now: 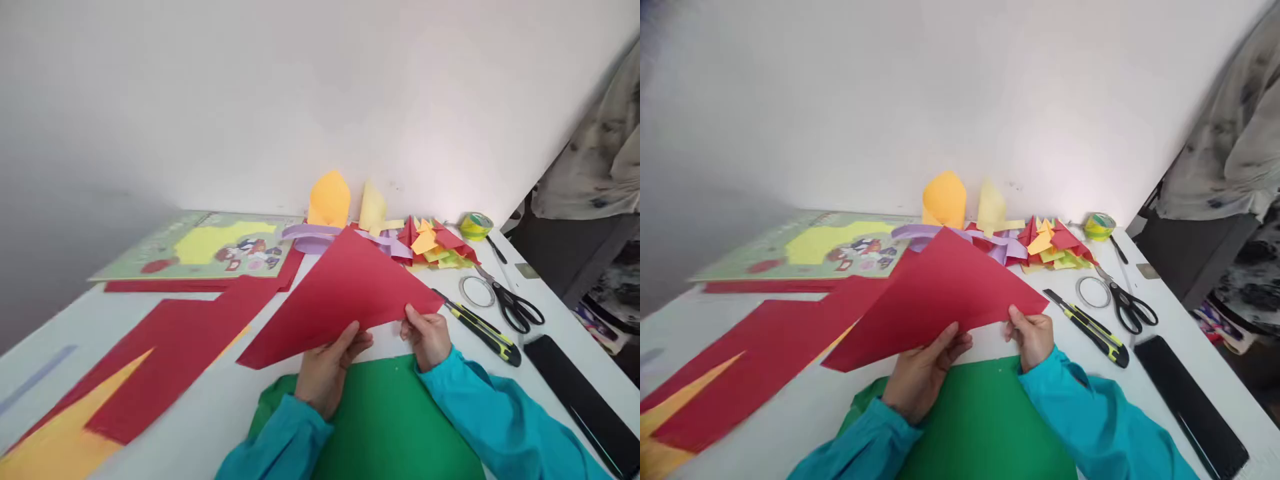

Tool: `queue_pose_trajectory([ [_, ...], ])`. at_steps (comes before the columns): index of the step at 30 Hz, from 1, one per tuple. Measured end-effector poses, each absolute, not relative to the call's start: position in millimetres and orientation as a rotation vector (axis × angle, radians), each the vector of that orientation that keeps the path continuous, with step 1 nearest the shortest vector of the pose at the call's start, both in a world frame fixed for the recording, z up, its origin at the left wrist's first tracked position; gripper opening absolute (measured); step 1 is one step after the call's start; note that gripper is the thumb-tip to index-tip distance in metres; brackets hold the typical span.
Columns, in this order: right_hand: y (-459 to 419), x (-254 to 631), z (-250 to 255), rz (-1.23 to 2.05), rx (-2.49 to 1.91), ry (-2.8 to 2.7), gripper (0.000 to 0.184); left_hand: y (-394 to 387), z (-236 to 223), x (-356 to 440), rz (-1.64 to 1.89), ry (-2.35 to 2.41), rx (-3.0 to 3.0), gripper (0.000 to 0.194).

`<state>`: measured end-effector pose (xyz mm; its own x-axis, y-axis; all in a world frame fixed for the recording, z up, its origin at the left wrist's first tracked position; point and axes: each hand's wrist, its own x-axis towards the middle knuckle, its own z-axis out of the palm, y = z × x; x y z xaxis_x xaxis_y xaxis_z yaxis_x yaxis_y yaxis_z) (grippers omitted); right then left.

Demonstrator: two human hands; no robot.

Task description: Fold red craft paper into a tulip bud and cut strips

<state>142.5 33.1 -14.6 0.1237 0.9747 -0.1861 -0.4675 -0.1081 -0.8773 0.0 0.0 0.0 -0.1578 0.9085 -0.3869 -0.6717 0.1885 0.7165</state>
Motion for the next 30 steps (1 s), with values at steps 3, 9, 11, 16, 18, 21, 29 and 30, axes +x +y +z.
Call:
queue_pose_trajectory([
  [3,31,149,-10,1.306,-0.995,-0.683,0.036,0,0,-4,1.4,1.011,0.314,0.034],
  [9,31,154,-7,1.319,-0.944,-0.668,0.035,2,0,-5,1.397,1.009,0.324,0.033],
  [11,30,152,-8,1.347,-0.918,-0.659,0.039,2,0,-3,1.401,1.002,0.316,0.033],
  [16,19,138,-19,1.445,-0.911,-0.901,0.031,-3,-3,6,1.357,0.942,0.366,0.029],
  [18,15,133,-23,1.394,-0.955,-0.999,0.023,-4,-5,8,1.318,0.905,0.427,0.029],
  [21,15,131,-25,1.321,-1.026,-1.021,0.023,-1,-6,5,1.383,0.923,0.417,0.027],
  [29,24,137,-12,1.418,-0.975,-0.757,0.022,7,-2,-8,1.463,0.968,0.405,0.03],
  [30,24,137,-11,1.424,-0.976,-0.733,0.023,8,-3,-8,1.464,0.967,0.405,0.03],
])
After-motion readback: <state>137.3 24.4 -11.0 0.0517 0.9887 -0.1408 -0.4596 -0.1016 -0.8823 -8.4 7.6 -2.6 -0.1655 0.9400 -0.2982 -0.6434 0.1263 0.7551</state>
